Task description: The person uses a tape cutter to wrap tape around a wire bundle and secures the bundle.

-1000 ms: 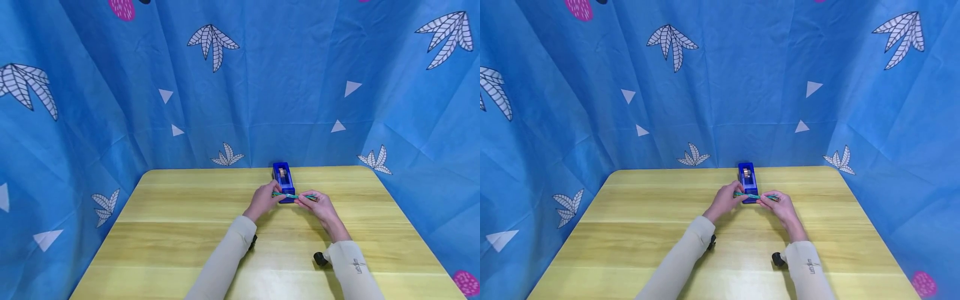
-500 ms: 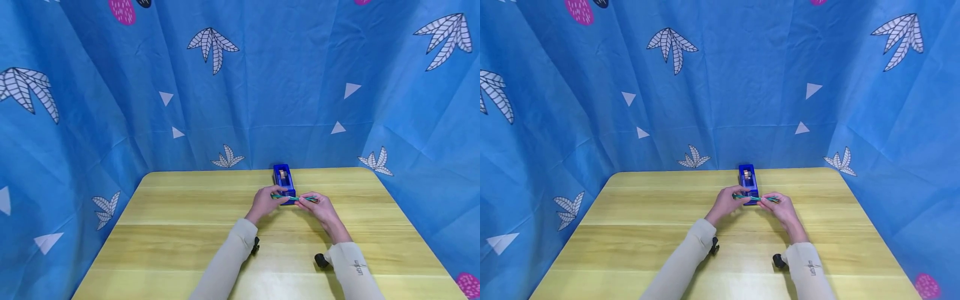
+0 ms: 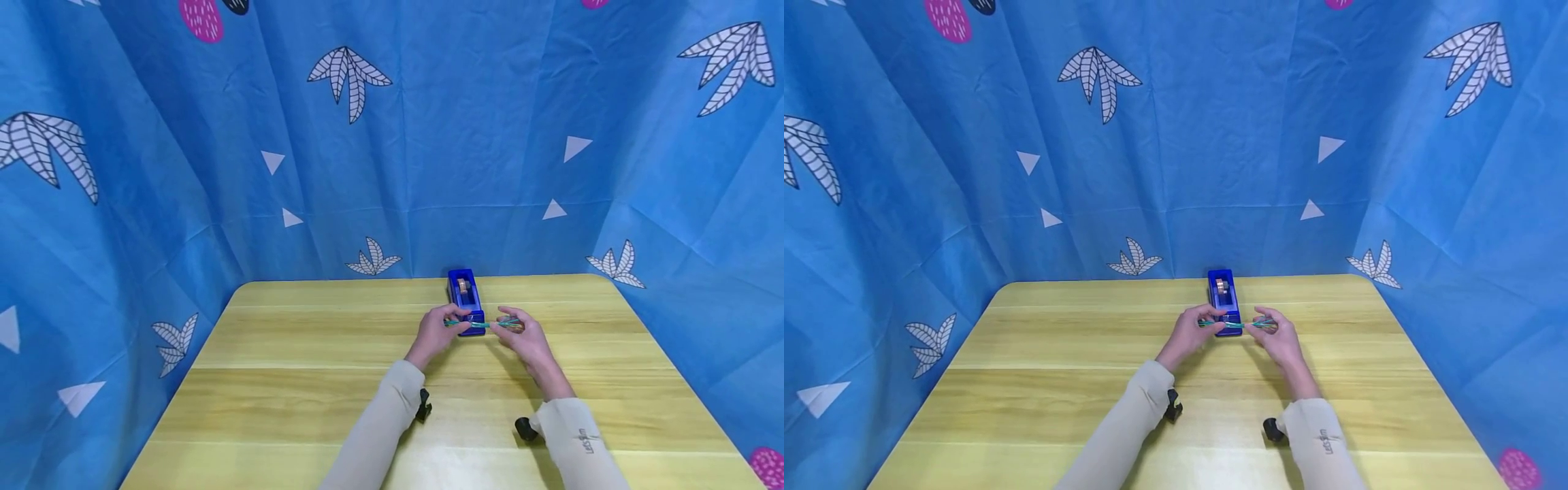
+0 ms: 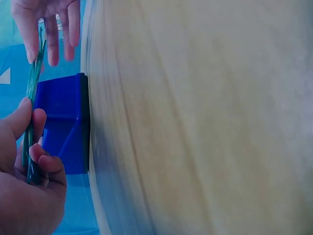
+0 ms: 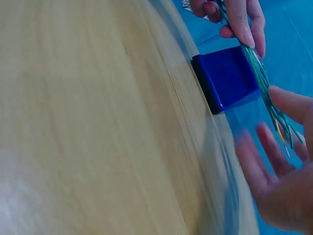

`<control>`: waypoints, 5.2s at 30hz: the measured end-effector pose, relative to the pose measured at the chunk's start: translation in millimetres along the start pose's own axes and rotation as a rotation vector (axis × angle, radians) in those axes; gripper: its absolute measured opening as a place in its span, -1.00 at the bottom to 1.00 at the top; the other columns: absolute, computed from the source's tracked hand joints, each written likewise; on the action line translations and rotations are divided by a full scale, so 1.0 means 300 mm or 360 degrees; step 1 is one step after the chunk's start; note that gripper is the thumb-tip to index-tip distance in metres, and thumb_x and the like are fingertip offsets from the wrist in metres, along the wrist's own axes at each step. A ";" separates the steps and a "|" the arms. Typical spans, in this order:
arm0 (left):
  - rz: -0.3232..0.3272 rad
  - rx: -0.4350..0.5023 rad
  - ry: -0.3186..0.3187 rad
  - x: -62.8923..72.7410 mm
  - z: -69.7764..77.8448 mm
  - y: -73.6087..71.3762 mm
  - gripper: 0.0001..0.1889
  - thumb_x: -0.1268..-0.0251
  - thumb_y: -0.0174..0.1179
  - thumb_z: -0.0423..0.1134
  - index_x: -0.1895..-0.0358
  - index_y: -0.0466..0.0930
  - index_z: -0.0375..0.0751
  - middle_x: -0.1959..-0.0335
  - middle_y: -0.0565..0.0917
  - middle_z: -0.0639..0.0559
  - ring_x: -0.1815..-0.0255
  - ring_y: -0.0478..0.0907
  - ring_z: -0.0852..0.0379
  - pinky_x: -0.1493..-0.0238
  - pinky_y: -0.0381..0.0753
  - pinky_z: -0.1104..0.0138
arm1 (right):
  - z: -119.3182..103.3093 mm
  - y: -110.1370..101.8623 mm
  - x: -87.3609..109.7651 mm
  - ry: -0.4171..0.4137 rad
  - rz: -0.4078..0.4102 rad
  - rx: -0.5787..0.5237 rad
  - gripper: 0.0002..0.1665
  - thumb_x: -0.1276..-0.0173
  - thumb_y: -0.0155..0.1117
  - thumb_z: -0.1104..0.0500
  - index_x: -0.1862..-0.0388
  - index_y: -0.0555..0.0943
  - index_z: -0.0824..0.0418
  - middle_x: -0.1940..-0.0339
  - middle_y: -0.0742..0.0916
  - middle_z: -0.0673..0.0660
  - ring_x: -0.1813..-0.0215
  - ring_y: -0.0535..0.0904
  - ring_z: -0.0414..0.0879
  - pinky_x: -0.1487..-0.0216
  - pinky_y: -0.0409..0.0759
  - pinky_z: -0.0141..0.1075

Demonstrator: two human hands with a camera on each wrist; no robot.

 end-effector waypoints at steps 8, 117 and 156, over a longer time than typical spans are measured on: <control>-0.0032 0.0076 0.0026 0.004 -0.008 -0.007 -0.77 -0.39 0.38 -0.13 -0.07 0.77 0.08 0.06 0.78 0.13 0.15 0.57 0.29 0.22 0.59 0.45 | -0.107 0.030 0.022 -0.0764 0.0415 0.0631 -0.77 -0.38 0.43 0.29 0.01 0.76 0.29 0.02 0.75 0.29 -0.15 0.61 0.27 -0.25 0.50 0.18; -0.0243 0.0089 0.0110 0.044 0.014 -0.092 -0.93 -0.54 0.23 -0.14 0.14 0.63 0.00 0.16 0.75 0.15 -0.02 0.65 0.16 -0.14 0.62 0.23 | -0.156 0.115 0.065 -0.1025 0.0096 0.1024 -0.73 -0.36 0.48 0.26 -0.03 0.80 0.24 0.28 0.72 0.06 0.29 0.59 -0.12 0.30 0.55 -0.31; -0.0187 0.0157 0.0180 0.132 0.014 -0.135 -0.91 -0.56 0.18 -0.15 0.12 0.61 -0.06 0.18 0.76 0.00 0.10 0.70 0.14 0.00 0.65 0.32 | -0.187 0.191 0.103 -0.1047 -0.0004 0.1139 -0.82 -0.39 0.47 0.15 0.07 0.82 0.15 0.19 0.72 0.02 0.17 0.68 -0.05 0.20 0.65 -0.14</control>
Point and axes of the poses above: each hand's wrist, its own x-axis away from the middle knuckle, its own y-axis out of the palm, z = x × y, the point moved 4 cm from there along -x, towards the middle knuckle
